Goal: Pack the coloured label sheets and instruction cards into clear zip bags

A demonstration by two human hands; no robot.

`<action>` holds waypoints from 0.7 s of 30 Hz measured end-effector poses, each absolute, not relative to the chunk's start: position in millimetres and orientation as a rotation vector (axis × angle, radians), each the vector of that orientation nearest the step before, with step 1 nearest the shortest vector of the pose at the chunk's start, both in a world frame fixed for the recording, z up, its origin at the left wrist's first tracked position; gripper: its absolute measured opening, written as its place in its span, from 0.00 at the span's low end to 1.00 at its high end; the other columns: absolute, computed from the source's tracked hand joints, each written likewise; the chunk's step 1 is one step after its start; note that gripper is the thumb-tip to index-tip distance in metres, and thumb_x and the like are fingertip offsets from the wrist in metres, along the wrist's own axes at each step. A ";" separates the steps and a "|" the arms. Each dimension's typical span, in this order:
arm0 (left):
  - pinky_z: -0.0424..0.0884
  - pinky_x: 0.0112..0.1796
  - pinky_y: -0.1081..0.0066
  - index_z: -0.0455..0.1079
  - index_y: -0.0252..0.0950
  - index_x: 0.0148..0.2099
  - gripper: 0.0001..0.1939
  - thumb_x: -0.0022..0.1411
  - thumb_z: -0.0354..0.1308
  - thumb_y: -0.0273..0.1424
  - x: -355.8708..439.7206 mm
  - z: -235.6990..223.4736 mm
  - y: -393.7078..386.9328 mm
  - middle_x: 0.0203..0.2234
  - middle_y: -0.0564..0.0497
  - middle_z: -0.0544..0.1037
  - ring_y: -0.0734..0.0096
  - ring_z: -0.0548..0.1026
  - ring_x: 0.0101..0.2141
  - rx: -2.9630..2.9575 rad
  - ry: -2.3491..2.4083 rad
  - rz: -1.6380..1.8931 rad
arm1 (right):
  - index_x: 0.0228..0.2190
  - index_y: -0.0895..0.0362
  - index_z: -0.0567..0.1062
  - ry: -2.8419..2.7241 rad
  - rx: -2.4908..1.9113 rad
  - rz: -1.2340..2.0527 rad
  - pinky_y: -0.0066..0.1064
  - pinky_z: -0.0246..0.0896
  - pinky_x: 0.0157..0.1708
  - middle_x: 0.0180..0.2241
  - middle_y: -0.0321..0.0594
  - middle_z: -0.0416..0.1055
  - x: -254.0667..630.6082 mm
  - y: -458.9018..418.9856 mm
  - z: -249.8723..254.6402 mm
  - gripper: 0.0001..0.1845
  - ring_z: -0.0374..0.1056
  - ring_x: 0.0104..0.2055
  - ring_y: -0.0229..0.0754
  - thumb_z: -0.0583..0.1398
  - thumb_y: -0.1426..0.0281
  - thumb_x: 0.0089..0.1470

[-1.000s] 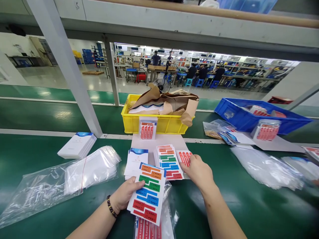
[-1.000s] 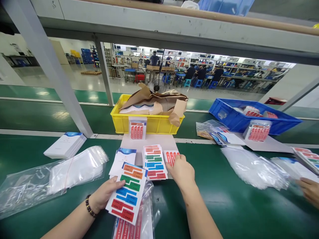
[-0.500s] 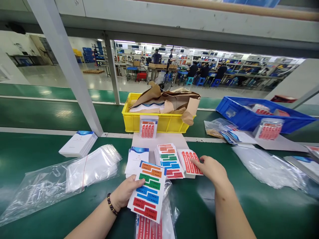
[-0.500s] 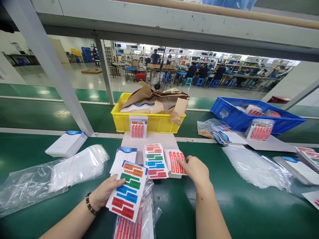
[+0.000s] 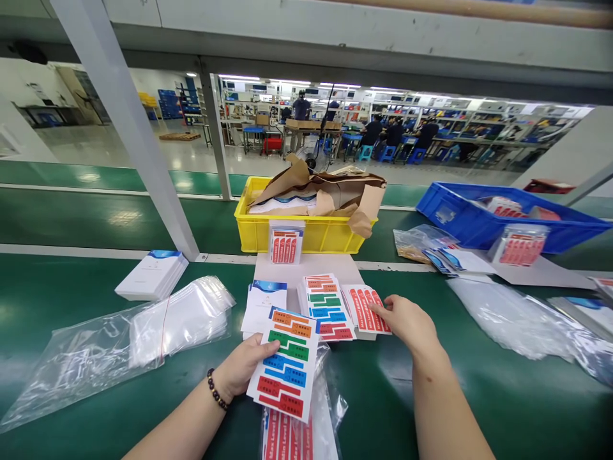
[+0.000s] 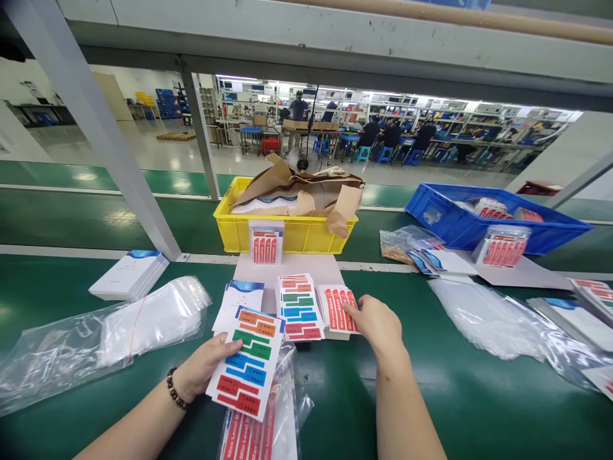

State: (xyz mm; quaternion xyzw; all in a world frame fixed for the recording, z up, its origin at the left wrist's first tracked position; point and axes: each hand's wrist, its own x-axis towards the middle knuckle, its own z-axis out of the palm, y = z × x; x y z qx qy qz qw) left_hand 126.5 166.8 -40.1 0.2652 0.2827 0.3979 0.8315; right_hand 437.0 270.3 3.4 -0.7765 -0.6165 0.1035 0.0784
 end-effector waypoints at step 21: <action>0.67 0.42 0.58 0.67 0.27 0.45 0.16 0.55 0.56 0.31 134.4 -42.8 169.3 0.37 0.39 0.75 0.58 0.74 0.37 0.507 0.630 1.054 | 0.25 0.55 0.65 -1.196 -1.410 1.056 0.28 0.60 0.19 0.18 0.33 0.68 401.7 242.4 17.1 0.17 0.64 0.18 0.36 0.60 0.55 0.40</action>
